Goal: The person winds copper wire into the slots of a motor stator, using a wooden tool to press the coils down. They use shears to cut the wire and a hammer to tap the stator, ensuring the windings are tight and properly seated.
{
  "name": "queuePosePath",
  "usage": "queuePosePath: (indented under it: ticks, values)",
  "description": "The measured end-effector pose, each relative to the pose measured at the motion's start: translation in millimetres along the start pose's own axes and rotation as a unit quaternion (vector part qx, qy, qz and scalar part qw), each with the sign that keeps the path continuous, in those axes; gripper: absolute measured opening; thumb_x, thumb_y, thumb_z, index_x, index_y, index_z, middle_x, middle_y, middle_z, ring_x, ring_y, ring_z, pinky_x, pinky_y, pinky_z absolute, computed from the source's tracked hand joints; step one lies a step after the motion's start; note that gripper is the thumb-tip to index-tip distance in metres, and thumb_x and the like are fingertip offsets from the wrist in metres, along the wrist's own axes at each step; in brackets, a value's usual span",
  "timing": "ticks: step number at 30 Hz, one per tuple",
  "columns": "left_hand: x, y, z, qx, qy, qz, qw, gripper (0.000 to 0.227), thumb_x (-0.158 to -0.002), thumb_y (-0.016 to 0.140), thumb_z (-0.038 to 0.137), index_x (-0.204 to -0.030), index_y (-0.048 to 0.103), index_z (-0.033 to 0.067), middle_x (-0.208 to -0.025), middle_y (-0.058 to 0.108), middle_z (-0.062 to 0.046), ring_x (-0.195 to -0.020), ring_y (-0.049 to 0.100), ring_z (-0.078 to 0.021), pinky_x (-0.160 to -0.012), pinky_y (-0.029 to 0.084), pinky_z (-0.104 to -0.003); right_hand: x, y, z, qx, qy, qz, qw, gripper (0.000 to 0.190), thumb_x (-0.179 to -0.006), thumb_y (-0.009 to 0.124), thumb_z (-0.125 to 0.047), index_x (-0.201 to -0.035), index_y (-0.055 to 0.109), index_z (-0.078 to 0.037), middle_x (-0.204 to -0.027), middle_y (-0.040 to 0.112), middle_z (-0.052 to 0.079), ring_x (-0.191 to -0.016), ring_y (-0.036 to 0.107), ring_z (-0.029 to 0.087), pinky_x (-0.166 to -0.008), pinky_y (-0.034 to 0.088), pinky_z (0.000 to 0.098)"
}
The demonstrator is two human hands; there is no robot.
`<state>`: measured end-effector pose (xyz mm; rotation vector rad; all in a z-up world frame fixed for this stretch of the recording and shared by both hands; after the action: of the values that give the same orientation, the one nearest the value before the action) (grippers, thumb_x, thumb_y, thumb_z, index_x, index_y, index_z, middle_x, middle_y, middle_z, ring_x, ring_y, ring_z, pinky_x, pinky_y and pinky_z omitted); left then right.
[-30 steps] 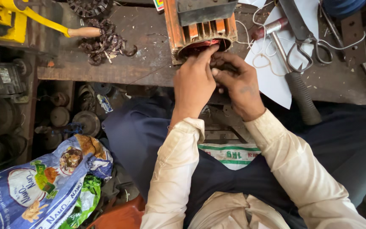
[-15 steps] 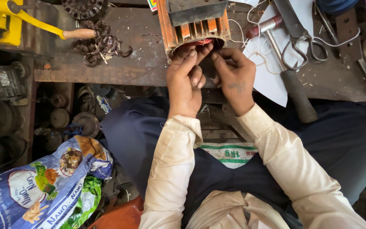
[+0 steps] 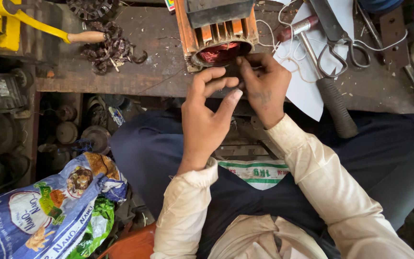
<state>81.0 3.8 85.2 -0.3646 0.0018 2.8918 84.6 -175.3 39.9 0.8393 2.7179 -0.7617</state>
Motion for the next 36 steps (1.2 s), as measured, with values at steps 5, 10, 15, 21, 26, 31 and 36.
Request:
queuePosePath:
  ticks: [5, 10, 15, 21, 26, 31, 36]
  values:
    - [-8, 2, -54, 0.442, -0.121, 0.03, 0.888, 0.034, -0.107, 0.068, 0.016, -0.132, 0.048, 0.0016, -0.092, 0.072, -0.005, -0.082, 0.071, -0.0122, -0.082, 0.059, -0.027, 2, 12, 28, -0.133, 0.16, -0.047, 0.977, 0.021, -0.095, 0.08, -0.016, -0.095, 0.072, 0.004, -0.073, 0.073, 0.005, -0.052, 0.063, 0.006, -0.044, 0.046, 0.0227]
    - [8, 3, -38, 0.086, -0.179, 0.009, 0.98, 0.047, -0.104, 0.063, 0.017, -0.146, 0.045, 0.0065, -0.072, 0.062, -0.011, -0.061, 0.055, -0.0189, -0.057, 0.041, -0.034, 1, 16, 31, -0.191, 0.17, -0.042, 0.966, 0.021, -0.094, 0.08, -0.014, -0.095, 0.07, 0.005, -0.077, 0.072, 0.004, -0.051, 0.062, 0.005, -0.043, 0.044, 0.0228]
    - [47, -4, 5, -0.278, -0.154, -0.047, 0.947, 0.034, -0.1, 0.064, 0.018, -0.131, 0.057, 0.0078, -0.086, 0.079, -0.009, -0.078, 0.079, -0.0209, -0.07, 0.06, -0.034, 4, 17, 27, -0.182, 0.15, -0.052, 0.97, 0.02, -0.095, 0.08, -0.013, -0.096, 0.07, 0.005, -0.078, 0.072, 0.004, -0.053, 0.061, 0.005, -0.044, 0.044, 0.0222]
    - [68, 16, 12, 0.012, -0.085, -0.119, 0.989, 0.027, -0.102, 0.061, 0.01, -0.128, 0.066, 0.0022, -0.093, 0.076, -0.012, -0.088, 0.076, -0.0233, -0.08, 0.059, -0.034, 6, 16, 27, -0.18, 0.158, -0.048, 0.97, 0.019, -0.095, 0.079, -0.013, -0.095, 0.069, 0.003, -0.077, 0.071, 0.003, -0.053, 0.061, 0.005, -0.044, 0.045, 0.0221]
    - [110, 45, -14, 0.239, -0.271, -0.209, 0.909, 0.033, -0.106, 0.055, 0.005, -0.138, 0.063, 0.0049, -0.068, 0.069, -0.011, -0.067, 0.068, -0.0232, -0.068, 0.056, -0.035, 3, 15, 26, -0.184, 0.139, -0.037, 0.972, 0.021, -0.097, 0.078, -0.014, -0.096, 0.067, 0.004, -0.079, 0.071, 0.003, -0.053, 0.062, 0.005, -0.045, 0.045, 0.0224]
    - [97, 51, -2, -0.524, 0.107, -0.173, 0.827, 0.046, -0.08, 0.067, 0.001, -0.126, 0.065, 0.0084, -0.09, 0.075, -0.016, -0.085, 0.072, -0.0357, -0.068, 0.056, -0.043, 3, 7, 16, -0.058, 0.089, -0.002, 0.994, 0.024, -0.096, 0.082, -0.017, -0.093, 0.069, 0.003, -0.073, 0.073, 0.007, -0.05, 0.066, 0.009, -0.045, 0.047, 0.0255]
    - [39, -39, -11, -0.388, 0.033, 0.068, 0.919, 0.022, -0.1, 0.065, 0.007, -0.121, 0.069, 0.0043, -0.104, 0.074, -0.019, -0.092, 0.073, -0.0369, -0.08, 0.058, -0.043, -2, 3, 7, -0.024, 0.057, 0.01, 0.998, 0.029, -0.094, 0.083, -0.02, -0.091, 0.066, 0.003, -0.073, 0.074, 0.01, -0.05, 0.069, 0.014, -0.046, 0.048, 0.0282]
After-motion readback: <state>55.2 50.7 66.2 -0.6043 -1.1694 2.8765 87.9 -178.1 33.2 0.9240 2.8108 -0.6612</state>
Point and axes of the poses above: each hand's wrist, its own x-axis away from the middle knuckle, its own y-axis out of the palm, z = x × y, the point moved 10 cm from there along -x, towards the middle knuckle
